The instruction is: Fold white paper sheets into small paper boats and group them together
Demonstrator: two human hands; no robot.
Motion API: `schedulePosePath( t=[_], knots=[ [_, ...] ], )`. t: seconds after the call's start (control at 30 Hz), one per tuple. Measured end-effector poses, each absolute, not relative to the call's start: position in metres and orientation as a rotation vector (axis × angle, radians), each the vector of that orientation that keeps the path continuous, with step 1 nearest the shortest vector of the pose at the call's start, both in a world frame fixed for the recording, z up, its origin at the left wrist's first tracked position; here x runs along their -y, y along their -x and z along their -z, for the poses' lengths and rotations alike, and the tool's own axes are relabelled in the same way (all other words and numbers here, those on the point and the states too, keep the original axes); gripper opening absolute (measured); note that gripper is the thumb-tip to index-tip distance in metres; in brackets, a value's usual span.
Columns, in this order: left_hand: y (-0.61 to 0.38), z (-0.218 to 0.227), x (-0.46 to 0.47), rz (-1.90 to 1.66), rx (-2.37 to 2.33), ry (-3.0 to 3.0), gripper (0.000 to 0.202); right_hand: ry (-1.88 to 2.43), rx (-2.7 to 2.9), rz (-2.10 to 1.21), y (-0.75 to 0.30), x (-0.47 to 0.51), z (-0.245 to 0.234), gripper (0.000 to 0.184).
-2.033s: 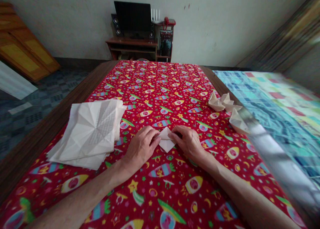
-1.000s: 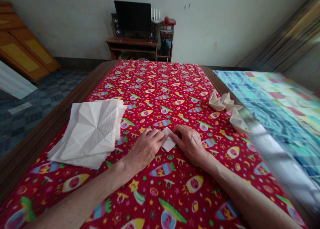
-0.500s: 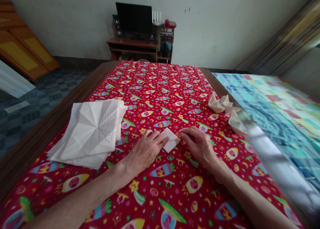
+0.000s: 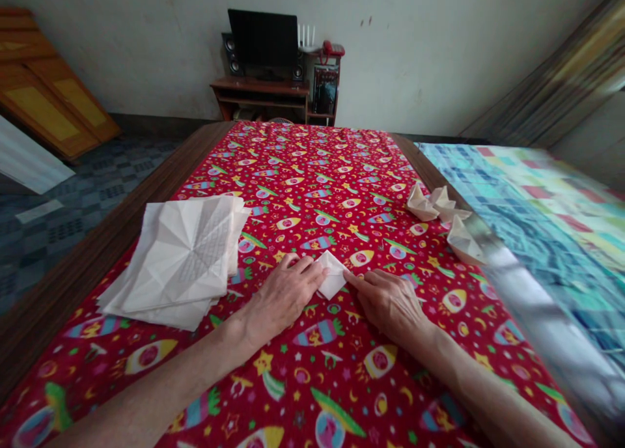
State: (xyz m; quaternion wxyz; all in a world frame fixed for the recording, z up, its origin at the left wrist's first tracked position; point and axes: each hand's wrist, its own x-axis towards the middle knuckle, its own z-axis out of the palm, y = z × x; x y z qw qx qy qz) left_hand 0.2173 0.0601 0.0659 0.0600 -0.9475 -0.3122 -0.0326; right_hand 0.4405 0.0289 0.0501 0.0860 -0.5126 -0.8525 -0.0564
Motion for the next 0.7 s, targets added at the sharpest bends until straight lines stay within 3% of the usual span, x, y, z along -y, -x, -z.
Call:
schedulePosePath(
  t=[0.5, 0.7],
  knots=[
    [-0.196, -0.06, -0.051, 0.233, 1.009, 2.758, 0.043, 1.603, 2.527, 0.161, -0.442, -0.027, -0.049, 0.028],
    [-0.187, -0.047, -0.065, 0.608, 1.193, 2.832, 0.034, 1.58, 2.49, 0.132, -0.442, -0.028, -0.048, 0.028]
  ],
)
